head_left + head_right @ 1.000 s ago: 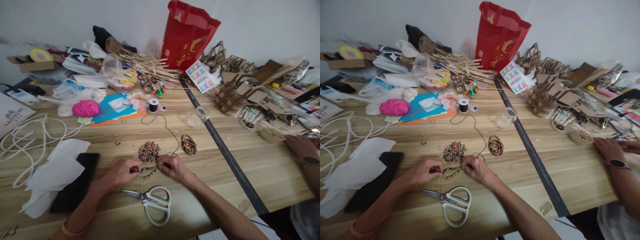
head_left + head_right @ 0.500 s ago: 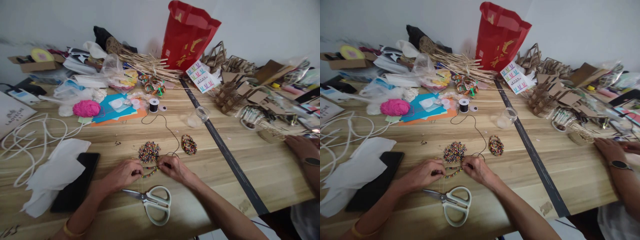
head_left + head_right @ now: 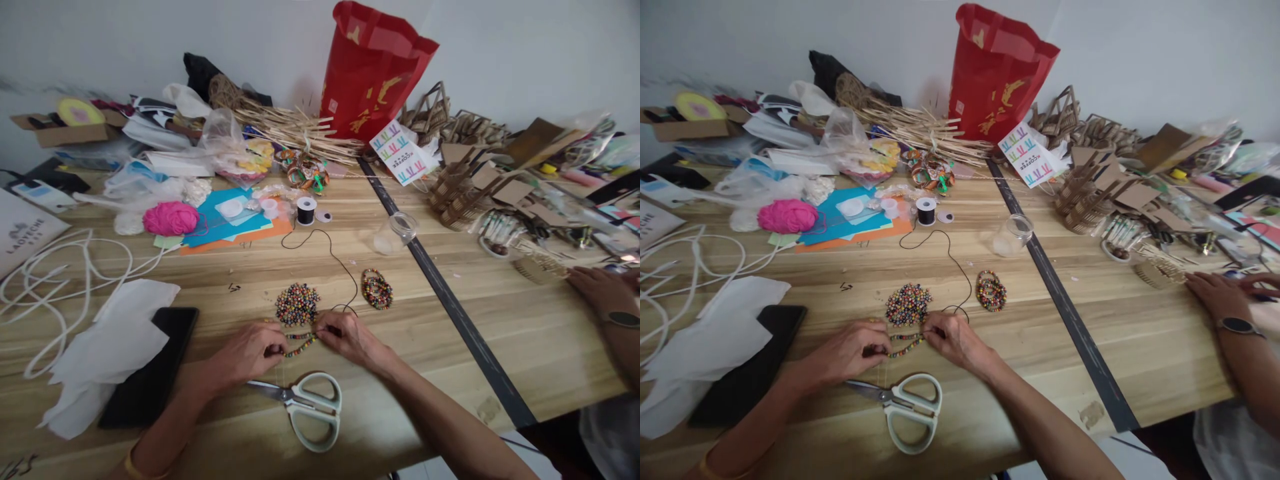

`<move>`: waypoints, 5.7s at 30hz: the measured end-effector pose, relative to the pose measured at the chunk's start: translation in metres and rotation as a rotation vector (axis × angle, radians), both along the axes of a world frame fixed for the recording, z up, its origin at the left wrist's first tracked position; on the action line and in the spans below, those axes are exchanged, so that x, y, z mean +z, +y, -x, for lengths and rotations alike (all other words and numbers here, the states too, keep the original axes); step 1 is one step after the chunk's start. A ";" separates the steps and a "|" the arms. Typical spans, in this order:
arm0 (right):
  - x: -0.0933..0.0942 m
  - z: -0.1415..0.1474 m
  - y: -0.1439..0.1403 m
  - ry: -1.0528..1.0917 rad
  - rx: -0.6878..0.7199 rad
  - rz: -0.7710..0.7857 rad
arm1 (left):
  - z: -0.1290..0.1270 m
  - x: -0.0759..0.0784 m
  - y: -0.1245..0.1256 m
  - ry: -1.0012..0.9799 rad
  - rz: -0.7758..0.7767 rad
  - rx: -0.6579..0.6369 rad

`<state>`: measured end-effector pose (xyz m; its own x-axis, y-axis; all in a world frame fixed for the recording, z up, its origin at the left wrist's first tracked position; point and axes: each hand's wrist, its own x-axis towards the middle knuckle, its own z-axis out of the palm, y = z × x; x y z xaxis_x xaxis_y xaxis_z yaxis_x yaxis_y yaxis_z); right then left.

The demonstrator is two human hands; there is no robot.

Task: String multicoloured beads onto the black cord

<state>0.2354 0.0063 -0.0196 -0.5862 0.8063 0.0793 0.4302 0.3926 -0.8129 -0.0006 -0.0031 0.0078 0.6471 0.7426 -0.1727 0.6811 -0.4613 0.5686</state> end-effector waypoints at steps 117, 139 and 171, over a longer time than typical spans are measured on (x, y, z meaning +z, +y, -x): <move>0.028 -0.040 0.017 -0.263 -0.083 0.098 | -0.014 -0.026 0.005 -0.540 0.146 0.522; 0.022 0.009 -0.008 0.122 -0.105 0.225 | -0.021 -0.024 0.001 -0.644 0.385 0.464; -0.007 0.030 -0.016 0.337 -0.215 0.309 | -0.020 -0.013 0.002 -0.569 0.094 0.572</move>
